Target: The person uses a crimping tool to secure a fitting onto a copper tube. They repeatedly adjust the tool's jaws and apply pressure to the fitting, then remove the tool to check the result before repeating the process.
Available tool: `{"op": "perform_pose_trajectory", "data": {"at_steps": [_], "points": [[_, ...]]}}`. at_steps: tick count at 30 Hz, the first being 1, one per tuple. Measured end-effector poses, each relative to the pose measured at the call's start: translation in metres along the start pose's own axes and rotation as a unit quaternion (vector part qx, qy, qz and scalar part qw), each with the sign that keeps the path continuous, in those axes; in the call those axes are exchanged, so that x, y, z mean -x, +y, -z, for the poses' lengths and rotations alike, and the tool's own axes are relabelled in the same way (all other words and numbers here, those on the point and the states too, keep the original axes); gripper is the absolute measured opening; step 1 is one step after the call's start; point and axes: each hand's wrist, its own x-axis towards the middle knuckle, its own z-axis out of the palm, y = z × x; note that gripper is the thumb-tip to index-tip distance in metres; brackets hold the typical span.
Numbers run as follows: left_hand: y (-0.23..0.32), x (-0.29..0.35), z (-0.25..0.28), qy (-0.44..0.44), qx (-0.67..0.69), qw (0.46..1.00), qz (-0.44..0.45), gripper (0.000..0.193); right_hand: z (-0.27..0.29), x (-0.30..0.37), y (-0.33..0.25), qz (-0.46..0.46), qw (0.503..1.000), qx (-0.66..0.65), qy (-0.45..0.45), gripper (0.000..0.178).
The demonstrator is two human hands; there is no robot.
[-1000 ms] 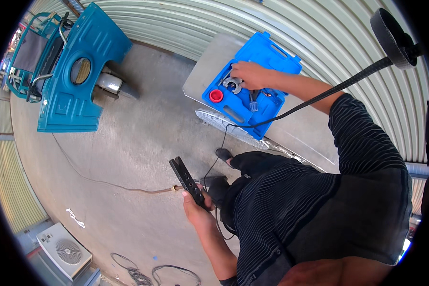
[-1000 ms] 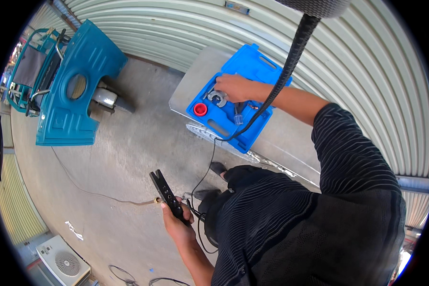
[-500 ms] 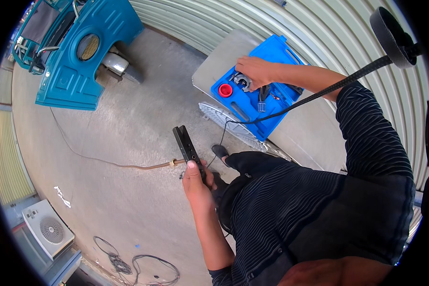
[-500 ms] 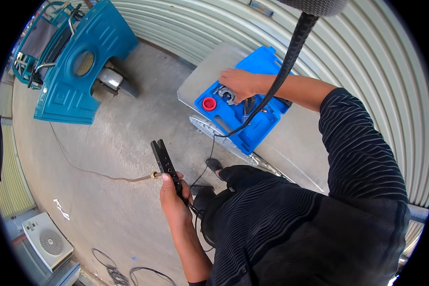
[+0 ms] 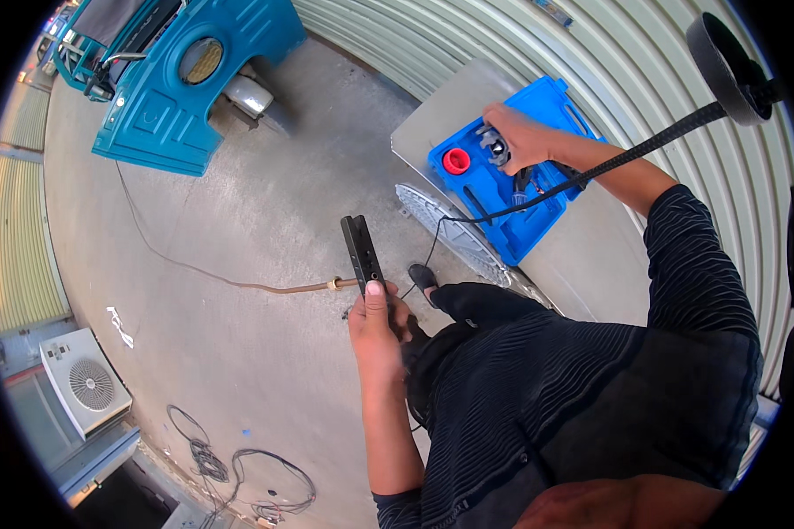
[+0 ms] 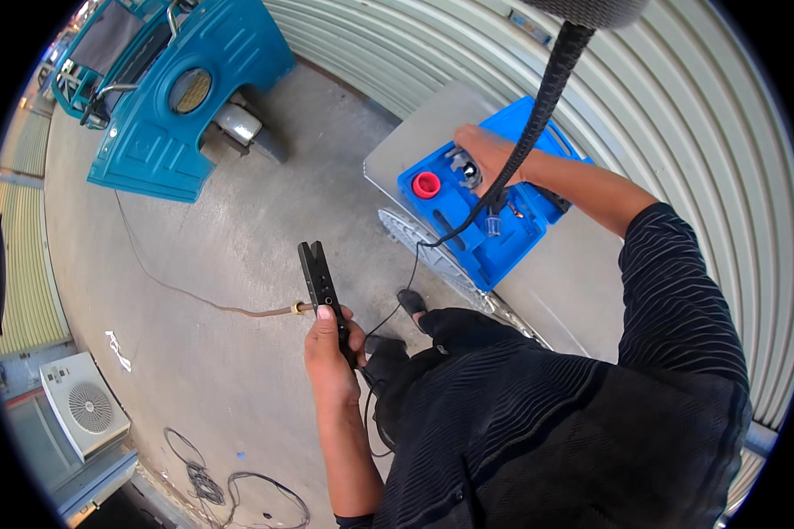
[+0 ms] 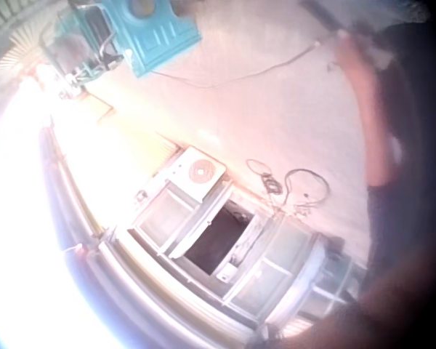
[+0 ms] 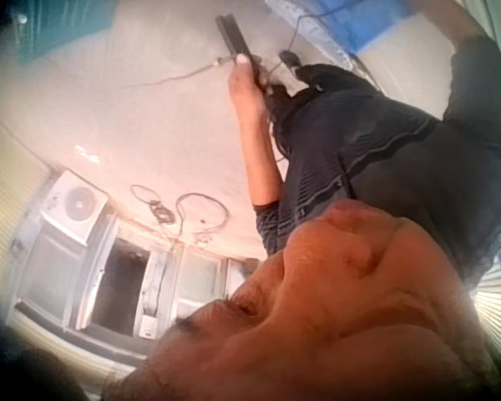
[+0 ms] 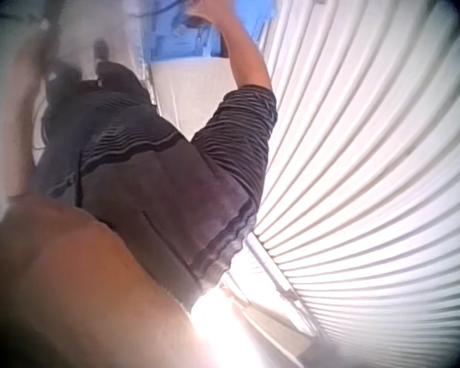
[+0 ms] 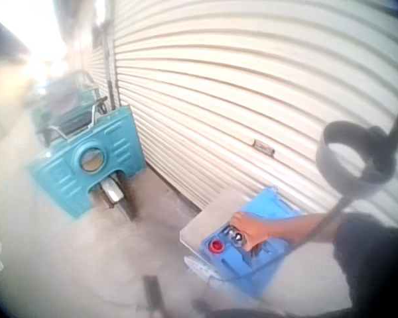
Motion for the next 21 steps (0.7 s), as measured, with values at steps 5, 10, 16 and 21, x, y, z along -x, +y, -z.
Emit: {"op": "perform_pose_trajectory", "data": {"at_steps": [5, 10, 16, 21], "points": [[0.006, 0.003, 0.007, 0.002, 0.011, 1.0, -0.004, 0.048, 0.024, 0.014, -0.01, -0.115, 0.989, -0.09, 0.01, 0.085], [0.012, 0.0, 0.009, 0.01, 0.016, 1.0, -0.007, 0.036, 0.029, 0.013, -0.025, -0.082, 0.948, -0.1, 0.289, 0.084], [0.019, -0.007, 0.01, -0.006, 0.032, 0.998, -0.046, 0.032, 0.053, -0.027, -0.125, -0.129, 0.821, -0.513, 0.214, 0.077], [0.037, 0.003, 0.012, -0.016, 0.049, 0.995, -0.081, 0.038, -0.009, -0.046, -0.234, -0.123, 0.852, -0.477, 0.176, 0.087]]}}
